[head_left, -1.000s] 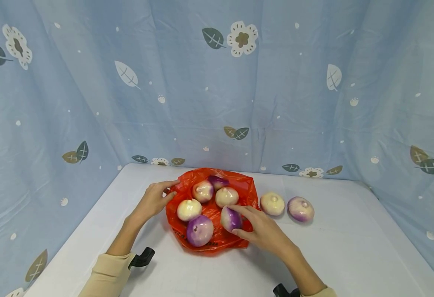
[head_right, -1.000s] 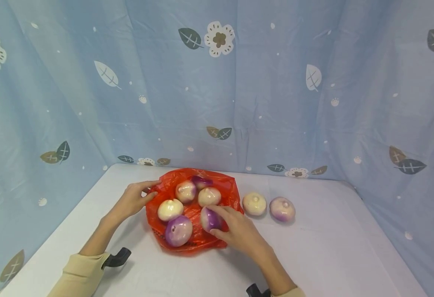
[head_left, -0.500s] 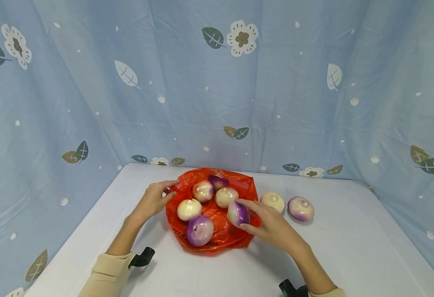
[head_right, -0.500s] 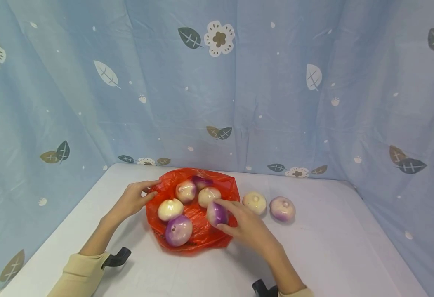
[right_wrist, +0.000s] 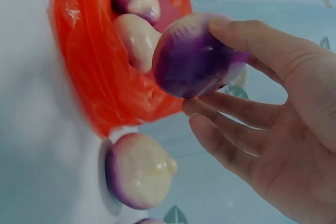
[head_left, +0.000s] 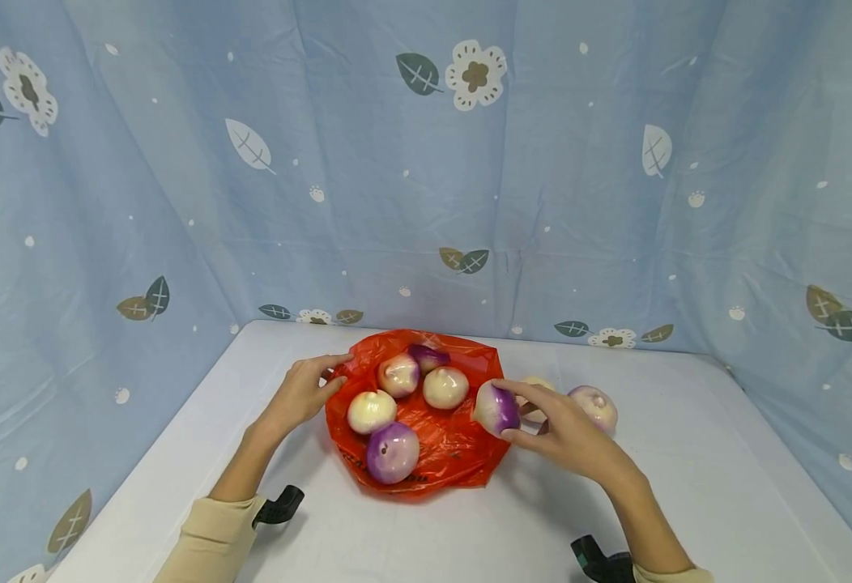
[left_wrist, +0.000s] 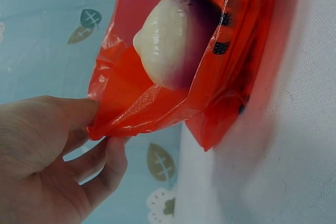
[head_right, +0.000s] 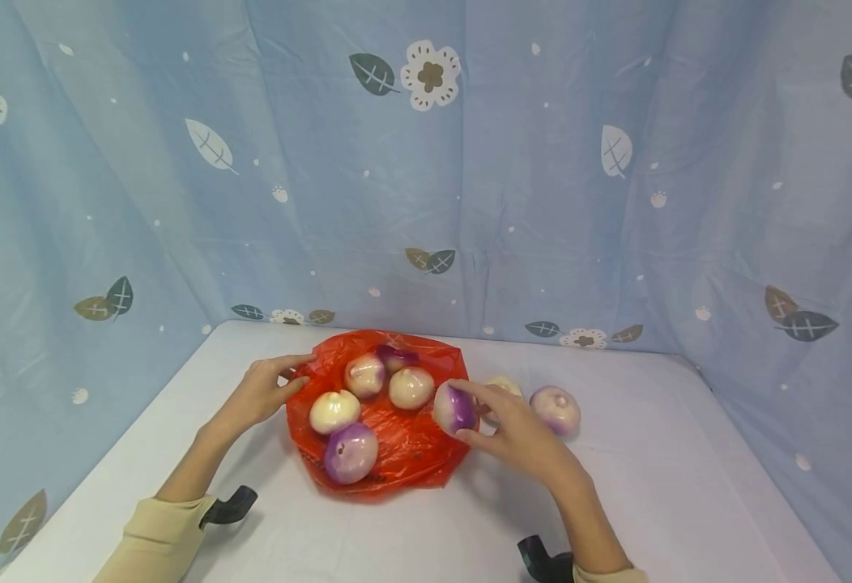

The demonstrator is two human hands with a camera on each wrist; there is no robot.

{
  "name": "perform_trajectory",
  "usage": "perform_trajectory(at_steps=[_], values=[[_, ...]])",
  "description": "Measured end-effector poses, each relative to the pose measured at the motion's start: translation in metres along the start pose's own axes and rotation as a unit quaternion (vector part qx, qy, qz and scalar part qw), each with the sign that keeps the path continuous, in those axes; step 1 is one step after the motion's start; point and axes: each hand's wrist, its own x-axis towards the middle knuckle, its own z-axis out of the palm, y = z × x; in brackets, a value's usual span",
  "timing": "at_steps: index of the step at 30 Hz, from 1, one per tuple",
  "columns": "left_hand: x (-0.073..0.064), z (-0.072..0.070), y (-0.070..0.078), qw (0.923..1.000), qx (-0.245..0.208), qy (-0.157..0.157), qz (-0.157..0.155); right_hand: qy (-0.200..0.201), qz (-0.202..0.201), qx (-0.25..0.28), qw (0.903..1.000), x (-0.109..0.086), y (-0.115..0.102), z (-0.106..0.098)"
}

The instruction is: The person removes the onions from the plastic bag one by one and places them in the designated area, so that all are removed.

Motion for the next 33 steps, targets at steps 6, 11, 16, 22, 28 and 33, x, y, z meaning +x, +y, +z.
perform_trajectory(at_steps=[6, 11, 16, 22, 28, 33], values=[[-0.001, 0.0, 0.001, 1.0, 0.0, 0.001, -0.002, -0.004, 0.01, 0.001, 0.9999, -0.005, 0.004, -0.012], [-0.001, 0.0, 0.001, 1.0, 0.001, 0.001, -0.003, 0.008, 0.013, -0.022, 0.9996, -0.01, 0.008, -0.021], [-0.001, 0.0, 0.001, 1.0, 0.002, 0.001, -0.004, 0.013, 0.014, -0.021, 0.9996, -0.013, 0.014, -0.028], [-0.001, 0.0, 0.001, 1.0, 0.001, -0.001, -0.003, 0.015, 0.024, -0.018, 0.9994, -0.016, 0.02, -0.035], [-0.001, 0.0, 0.001, 1.0, -0.003, -0.003, -0.006, 0.028, 0.023, -0.035, 0.9987, -0.022, 0.027, -0.042], [-0.001, 0.0, 0.001, 0.9999, -0.004, -0.006, -0.009, 0.038, 0.026, -0.052, 0.9975, -0.026, 0.032, -0.049]])
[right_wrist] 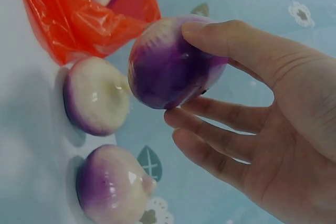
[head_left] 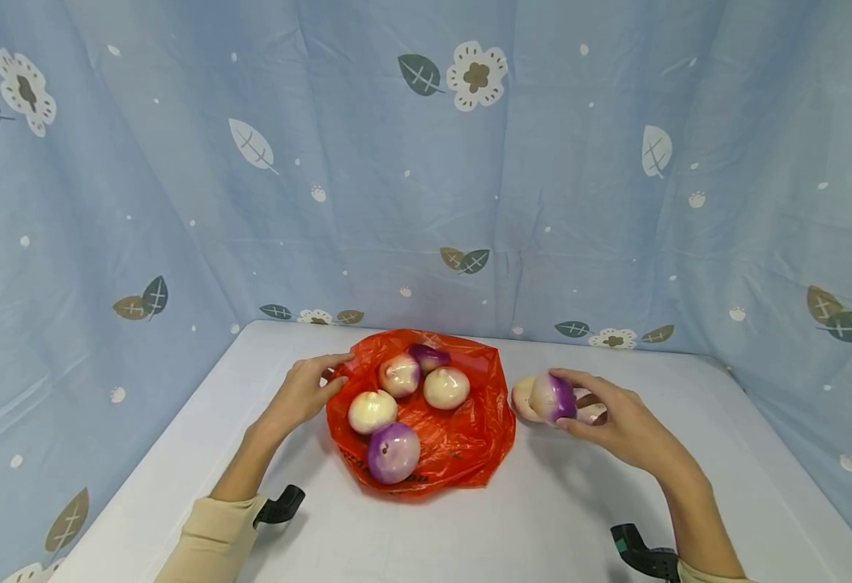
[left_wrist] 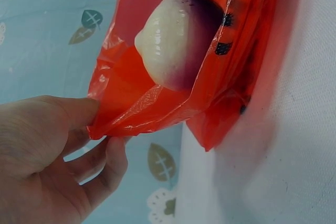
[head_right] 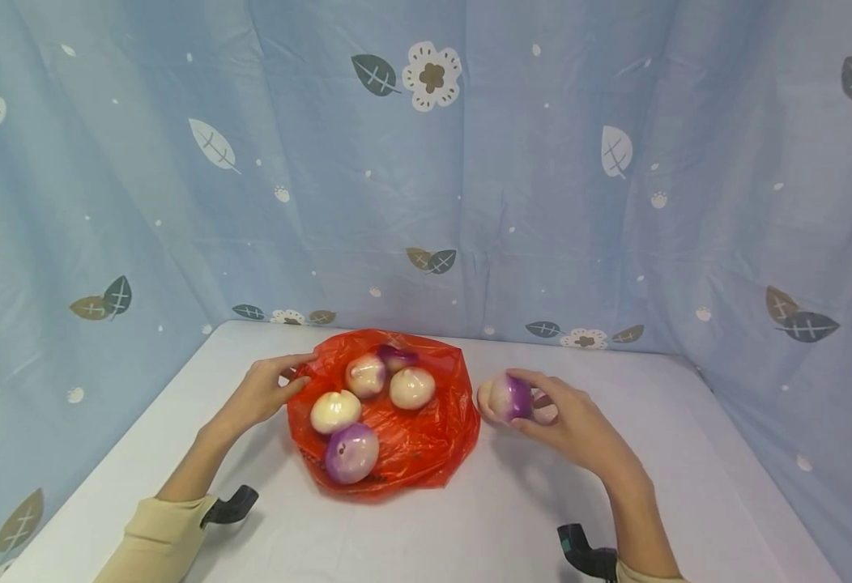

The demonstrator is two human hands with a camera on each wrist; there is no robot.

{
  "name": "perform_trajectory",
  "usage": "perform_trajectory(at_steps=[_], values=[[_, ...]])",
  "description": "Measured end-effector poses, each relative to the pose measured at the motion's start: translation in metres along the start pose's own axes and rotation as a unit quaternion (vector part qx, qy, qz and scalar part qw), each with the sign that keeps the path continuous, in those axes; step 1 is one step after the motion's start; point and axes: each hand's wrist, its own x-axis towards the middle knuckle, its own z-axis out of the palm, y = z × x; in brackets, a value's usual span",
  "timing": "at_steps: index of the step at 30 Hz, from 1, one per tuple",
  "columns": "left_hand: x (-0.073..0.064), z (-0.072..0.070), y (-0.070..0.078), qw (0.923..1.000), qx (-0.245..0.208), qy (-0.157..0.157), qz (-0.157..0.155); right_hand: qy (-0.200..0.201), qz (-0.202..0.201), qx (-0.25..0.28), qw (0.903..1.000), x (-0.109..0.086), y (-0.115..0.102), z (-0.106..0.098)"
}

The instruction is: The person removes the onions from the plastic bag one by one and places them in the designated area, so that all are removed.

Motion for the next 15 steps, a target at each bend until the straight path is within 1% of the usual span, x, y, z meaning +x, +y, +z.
perform_trajectory(at_steps=[9, 15], values=[[0.0, 0.0, 0.0, 1.0, -0.001, -0.002, -0.006, 0.019, 0.019, -0.01, 0.9996, -0.005, 0.003, -0.009], [-0.001, -0.001, 0.001, 1.0, -0.005, -0.004, -0.007, 0.033, 0.031, -0.03, 0.9985, -0.008, 0.005, -0.016]])
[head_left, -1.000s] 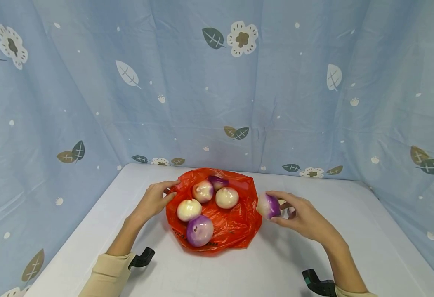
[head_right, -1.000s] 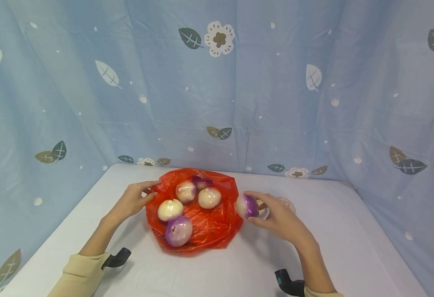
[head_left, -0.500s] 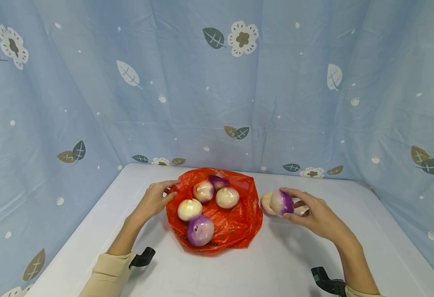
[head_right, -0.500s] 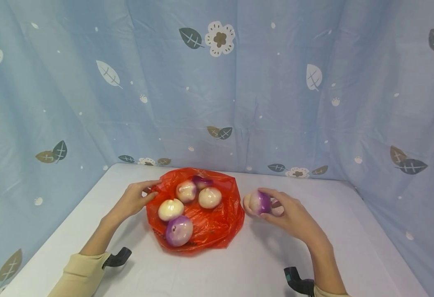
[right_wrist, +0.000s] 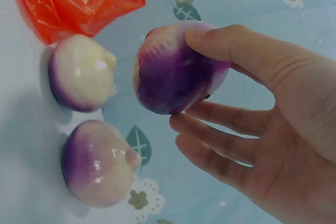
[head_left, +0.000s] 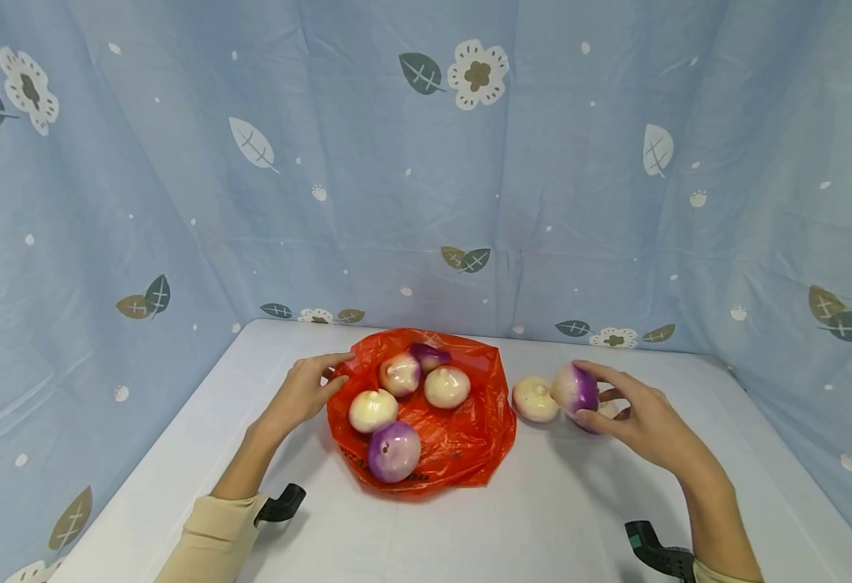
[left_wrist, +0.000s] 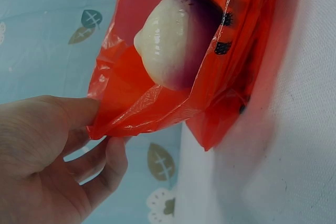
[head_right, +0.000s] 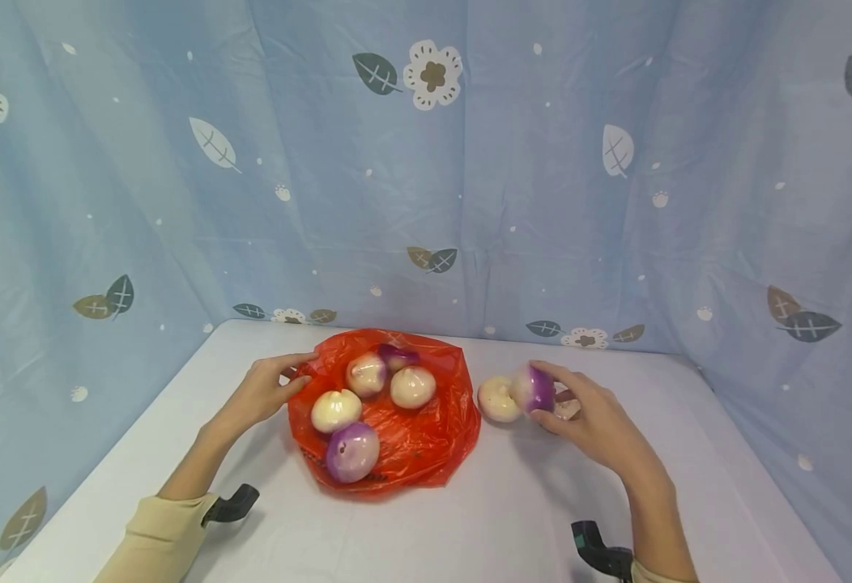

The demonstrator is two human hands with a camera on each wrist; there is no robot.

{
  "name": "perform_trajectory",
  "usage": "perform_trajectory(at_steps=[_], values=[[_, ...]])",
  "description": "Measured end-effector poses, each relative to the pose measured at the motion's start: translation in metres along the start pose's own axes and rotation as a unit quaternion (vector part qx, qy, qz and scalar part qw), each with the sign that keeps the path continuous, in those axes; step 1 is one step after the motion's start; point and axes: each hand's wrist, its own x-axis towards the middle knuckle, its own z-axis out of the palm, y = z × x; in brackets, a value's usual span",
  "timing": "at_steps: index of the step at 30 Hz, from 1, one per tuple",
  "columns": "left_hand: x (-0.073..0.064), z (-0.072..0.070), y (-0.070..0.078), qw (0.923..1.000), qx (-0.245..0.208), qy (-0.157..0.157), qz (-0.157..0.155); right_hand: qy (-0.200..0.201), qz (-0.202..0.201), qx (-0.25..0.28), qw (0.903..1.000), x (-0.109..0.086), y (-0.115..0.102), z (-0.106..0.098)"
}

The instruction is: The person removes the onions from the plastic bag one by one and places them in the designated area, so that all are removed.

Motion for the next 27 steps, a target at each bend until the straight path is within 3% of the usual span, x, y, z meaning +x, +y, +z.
perform_trajectory(at_steps=[27], values=[[0.0, -0.002, 0.003, 1.0, -0.007, 0.003, 0.005, 0.033, 0.036, -0.072, 0.9962, -0.012, 0.016, -0.023]])
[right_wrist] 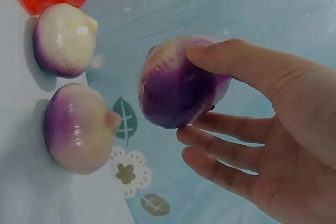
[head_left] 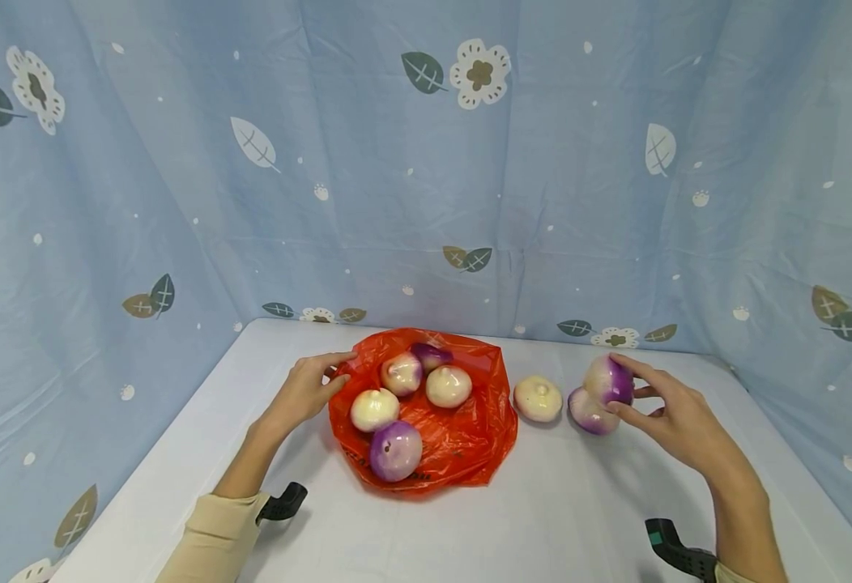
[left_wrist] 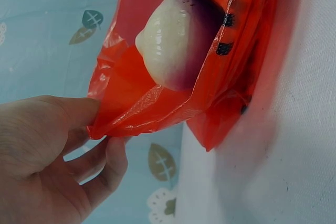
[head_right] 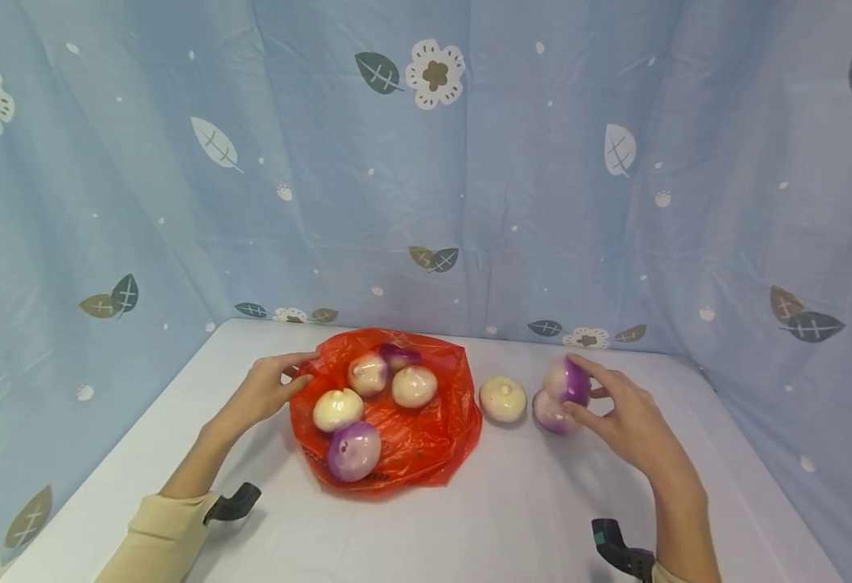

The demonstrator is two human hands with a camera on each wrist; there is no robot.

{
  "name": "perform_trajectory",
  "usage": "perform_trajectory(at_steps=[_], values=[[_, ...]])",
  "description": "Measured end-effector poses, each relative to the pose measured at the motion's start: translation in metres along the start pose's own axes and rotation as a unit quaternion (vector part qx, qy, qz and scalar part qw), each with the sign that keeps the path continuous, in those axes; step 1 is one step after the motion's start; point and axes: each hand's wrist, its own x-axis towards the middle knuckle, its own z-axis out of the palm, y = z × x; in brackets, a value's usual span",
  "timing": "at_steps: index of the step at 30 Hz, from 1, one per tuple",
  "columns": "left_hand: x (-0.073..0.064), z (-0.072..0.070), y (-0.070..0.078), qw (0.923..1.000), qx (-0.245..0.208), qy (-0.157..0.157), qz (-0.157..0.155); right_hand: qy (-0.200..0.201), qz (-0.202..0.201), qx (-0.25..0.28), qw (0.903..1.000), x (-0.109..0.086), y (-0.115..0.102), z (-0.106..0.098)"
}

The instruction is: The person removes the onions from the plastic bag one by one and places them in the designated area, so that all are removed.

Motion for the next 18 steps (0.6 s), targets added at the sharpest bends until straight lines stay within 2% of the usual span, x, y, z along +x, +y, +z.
perform_trajectory(at_steps=[8, 18], values=[[-0.0006, 0.0008, -0.0029, 1.0, 0.004, 0.002, -0.001, -0.008, 0.008, 0.0, 0.9999, -0.0001, 0.002, -0.0005], [0.0001, -0.0002, 0.001, 1.0, 0.001, 0.001, 0.002, -0.016, 0.024, 0.004, 0.9996, -0.0027, 0.0064, -0.0034]])
